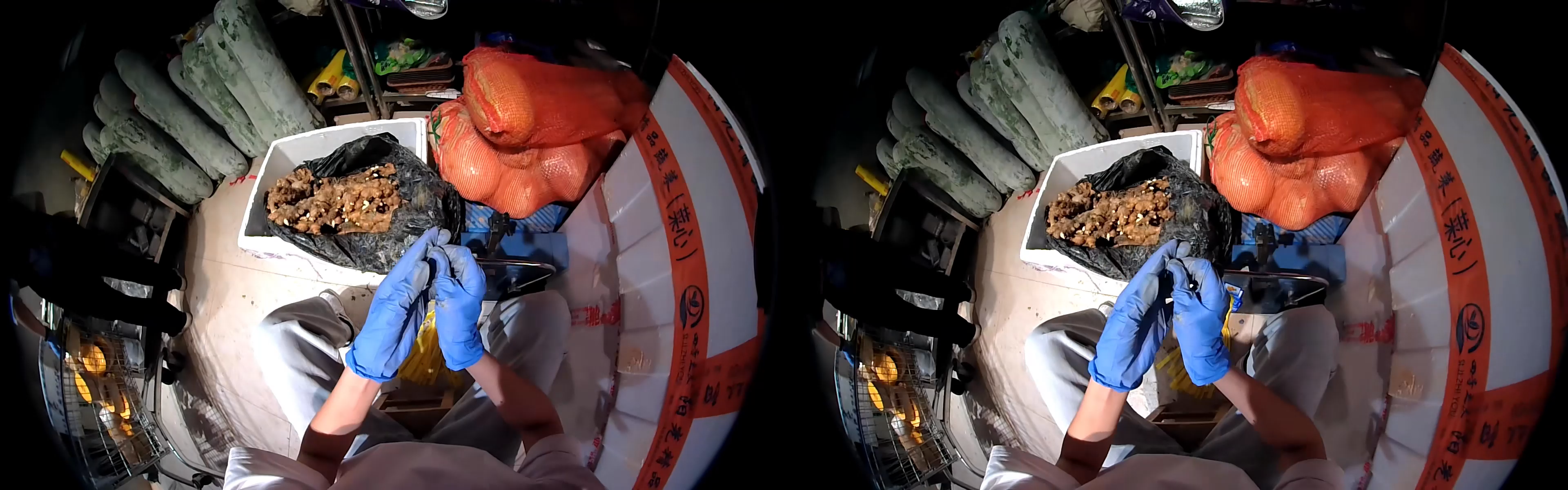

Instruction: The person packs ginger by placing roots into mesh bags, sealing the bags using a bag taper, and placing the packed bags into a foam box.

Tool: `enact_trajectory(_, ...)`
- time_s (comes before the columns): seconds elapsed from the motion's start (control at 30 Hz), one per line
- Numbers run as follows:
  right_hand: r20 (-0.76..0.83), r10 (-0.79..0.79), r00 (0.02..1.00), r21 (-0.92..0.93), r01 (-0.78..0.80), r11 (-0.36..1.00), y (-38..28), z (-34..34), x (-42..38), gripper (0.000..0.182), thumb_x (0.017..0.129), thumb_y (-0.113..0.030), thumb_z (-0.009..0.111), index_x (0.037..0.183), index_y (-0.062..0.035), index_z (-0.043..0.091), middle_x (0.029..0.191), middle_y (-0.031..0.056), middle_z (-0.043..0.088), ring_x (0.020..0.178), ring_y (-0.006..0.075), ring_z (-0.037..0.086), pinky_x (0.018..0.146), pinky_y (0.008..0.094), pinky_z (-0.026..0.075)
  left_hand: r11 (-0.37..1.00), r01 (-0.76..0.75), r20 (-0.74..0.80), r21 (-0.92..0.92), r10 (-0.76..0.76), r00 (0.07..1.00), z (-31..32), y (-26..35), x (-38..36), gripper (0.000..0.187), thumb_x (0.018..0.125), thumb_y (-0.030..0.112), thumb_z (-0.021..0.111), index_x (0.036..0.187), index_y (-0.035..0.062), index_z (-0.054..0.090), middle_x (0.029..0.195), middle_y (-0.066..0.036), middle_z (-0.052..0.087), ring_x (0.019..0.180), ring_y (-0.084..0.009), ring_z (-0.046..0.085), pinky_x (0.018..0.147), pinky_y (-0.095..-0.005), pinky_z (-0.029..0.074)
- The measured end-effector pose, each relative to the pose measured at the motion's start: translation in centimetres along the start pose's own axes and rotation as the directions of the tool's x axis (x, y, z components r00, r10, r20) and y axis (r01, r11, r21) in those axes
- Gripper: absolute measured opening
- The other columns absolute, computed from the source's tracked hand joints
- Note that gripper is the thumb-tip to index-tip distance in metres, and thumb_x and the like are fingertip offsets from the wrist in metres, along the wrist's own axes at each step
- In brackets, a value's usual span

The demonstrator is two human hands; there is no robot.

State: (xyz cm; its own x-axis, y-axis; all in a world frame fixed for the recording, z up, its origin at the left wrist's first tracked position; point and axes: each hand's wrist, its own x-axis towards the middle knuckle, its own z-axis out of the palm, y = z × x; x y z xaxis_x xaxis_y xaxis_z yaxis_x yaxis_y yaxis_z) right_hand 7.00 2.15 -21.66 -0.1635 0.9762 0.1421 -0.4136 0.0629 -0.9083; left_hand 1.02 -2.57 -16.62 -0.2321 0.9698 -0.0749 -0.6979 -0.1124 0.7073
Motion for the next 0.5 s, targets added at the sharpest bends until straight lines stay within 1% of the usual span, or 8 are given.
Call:
enact_trajectory(0.03,0.045,-0.05,0.998,0.005,0.05,0.999,0.4,-0.3,0.1,0.005,0.077,0.0,0.055,0.081,-0.0002,0.052,0.07,0.0003,0.051,0.065,0.0061,0.044,0.057,0.0212,0.038,1.0,-0.016,-0.032,-0.006,0.016,0.999,-0.1,-0.3,0.1,0.035,0.087,0.011,0.044,0.12,-0.0006,0.039,0.113,-0.009,0.049,0.103,-0.0125,0.045,0.091,-0.0243,0.033)
enact_trajectory(0.07,0.045,-0.172,0.984,-0.143,0.177,0.974,1.3,-0.3,-0.3,0.007,0.075,0.002,0.055,0.08,0.0009,0.052,0.071,0.0031,0.052,0.064,0.0081,0.045,0.058,0.0218,0.039,1.0,-0.014,-0.032,-0.007,0.013,0.999,-0.8,-0.8,0.2,0.035,0.087,0.011,0.044,0.12,-0.0006,0.039,0.113,-0.009,0.049,0.103,-0.0125,0.045,0.091,-0.0243,0.033)
enact_trajectory(0.1,0.117,-0.178,0.977,-0.232,0.201,0.952,1.6,-0.2,-0.8,0.006,0.075,0.002,0.055,0.08,0.0014,0.053,0.072,0.0053,0.053,0.064,0.0103,0.046,0.06,0.0228,0.04,0.998,-0.056,-0.089,-0.023,0.053,0.995,-1.5,-1.3,0.4,0.032,0.086,0.011,0.046,0.116,-0.0011,0.043,0.109,-0.009,0.051,0.099,-0.0122,0.047,0.088,-0.0239,0.035)
enact_trajectory(0.17,0.108,-0.207,0.972,-0.171,0.223,0.96,1.6,0.2,-1.5,0.009,0.074,0.002,0.057,0.083,0.001,0.055,0.074,0.0072,0.055,0.066,0.0125,0.05,0.062,0.0238,0.042,0.995,-0.097,-0.148,-0.031,0.092,0.985,-2.5,-1.5,0.2,0.029,0.085,0.01,0.049,0.111,-0.0015,0.047,0.105,-0.009,0.054,0.095,-0.0119,0.05,0.085,-0.0235,0.038)
enact_trajectory(0.23,0.156,-0.248,0.956,-0.181,0.274,0.944,-0.1,0.8,-1.5,0.008,0.075,0.003,0.056,0.083,0.0013,0.056,0.072,0.0058,0.054,0.064,0.0115,0.05,0.06,0.0234,0.041,0.969,-0.201,-0.143,0.142,0.221,0.965,-2.4,-0.6,0.0,0.02,0.083,0.008,0.051,0.1,-0.0017,0.053,0.093,-0.007,0.059,0.085,-0.0116,0.054,0.079,-0.0224,0.041)
enact_trajectory(0.3,0.214,-0.285,0.934,-0.187,0.325,0.927,-0.5,0.7,-1.6,0.008,0.076,0.003,0.055,0.083,0.0015,0.057,0.07,0.0045,0.054,0.062,0.0104,0.049,0.058,0.023,0.04,0.93,-0.258,-0.214,0.263,0.317,0.924,-2.1,0.6,-0.2,0.017,0.083,0.01,0.051,0.095,-0.0019,0.055,0.08,-0.006,0.06,0.073,-0.0118,0.055,0.072,-0.0224,0.043)
enact_trajectory(0.37,0.416,-0.249,0.875,-0.186,0.35,0.918,-0.1,-0.1,-1.9,0.013,0.074,0.004,0.056,0.086,0.0018,0.059,0.07,0.0046,0.056,0.059,0.0124,0.052,0.057,0.0233,0.041,0.886,-0.3,-0.151,0.354,0.371,0.916,-2.1,2.4,-0.6,0.017,0.084,0.01,0.051,0.094,-0.0017,0.056,0.077,-0.006,0.06,0.067,-0.0105,0.054,0.065,-0.0207,0.043)
enact_trajectory(0.5,0.351,-0.187,0.918,-0.179,0.262,0.948,-1.7,0.2,-1.8,0.015,0.078,0.002,0.049,0.087,0.0025,0.061,0.062,0.0038,0.054,0.056,0.0092,0.05,0.055,0.0211,0.04,0.784,-0.482,0.007,0.391,0.521,0.854,-0.3,8.1,-1.6,0.021,0.082,0.015,0.054,0.096,-0.0017,0.055,0.068,-0.004,0.054,0.058,-0.0089,0.047,0.054,-0.018,0.036)
